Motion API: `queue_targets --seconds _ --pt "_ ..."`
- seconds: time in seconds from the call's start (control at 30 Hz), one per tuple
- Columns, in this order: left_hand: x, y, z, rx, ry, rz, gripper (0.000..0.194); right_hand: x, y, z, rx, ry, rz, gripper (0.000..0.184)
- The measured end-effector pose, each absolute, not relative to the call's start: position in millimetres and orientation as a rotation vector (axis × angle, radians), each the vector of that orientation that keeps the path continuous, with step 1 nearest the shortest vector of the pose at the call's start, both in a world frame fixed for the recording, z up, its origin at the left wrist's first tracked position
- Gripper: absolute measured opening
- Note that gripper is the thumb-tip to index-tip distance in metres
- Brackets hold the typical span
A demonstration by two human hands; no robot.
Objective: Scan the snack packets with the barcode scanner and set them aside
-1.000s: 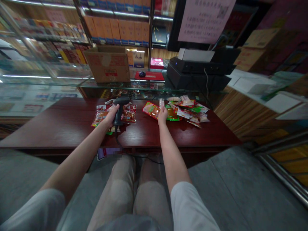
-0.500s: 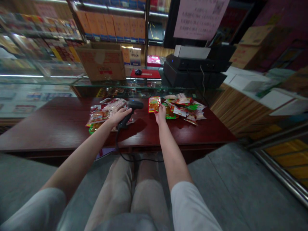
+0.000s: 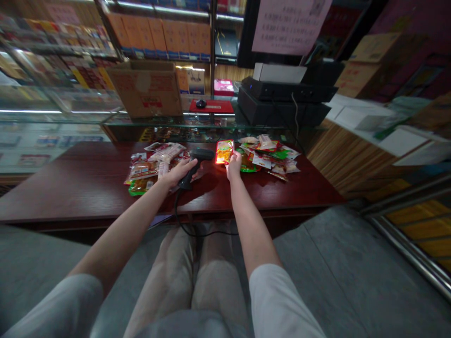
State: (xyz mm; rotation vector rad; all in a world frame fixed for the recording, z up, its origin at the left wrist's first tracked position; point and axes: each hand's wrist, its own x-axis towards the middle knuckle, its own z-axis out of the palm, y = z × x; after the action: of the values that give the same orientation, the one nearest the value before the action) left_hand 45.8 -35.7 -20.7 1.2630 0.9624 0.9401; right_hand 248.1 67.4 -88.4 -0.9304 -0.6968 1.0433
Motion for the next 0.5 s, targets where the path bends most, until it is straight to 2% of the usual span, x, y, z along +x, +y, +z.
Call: queue_targets --seconds 0.1,0.2,0.33,0.5 --pt "47 -34 -25 1.238 0.98 0.997 0.046 246 62 -84 -0.974 -0.706 1.042 0.021" --pt "40 -30 -31 1.228 0.978 1.015 0.047 246 54 -77 -1.022 -0.784 0.953 0.028" --pt "22 -26 -35 1.167 0.989 1.078 0.046 266 45 -54 -1.153 -1.108 0.486 0.037" --pt "-1 -29 -29 1.038 1.128 1.293 0.038 329 40 -1 -1.392 -1.392 -0.053 0.045"
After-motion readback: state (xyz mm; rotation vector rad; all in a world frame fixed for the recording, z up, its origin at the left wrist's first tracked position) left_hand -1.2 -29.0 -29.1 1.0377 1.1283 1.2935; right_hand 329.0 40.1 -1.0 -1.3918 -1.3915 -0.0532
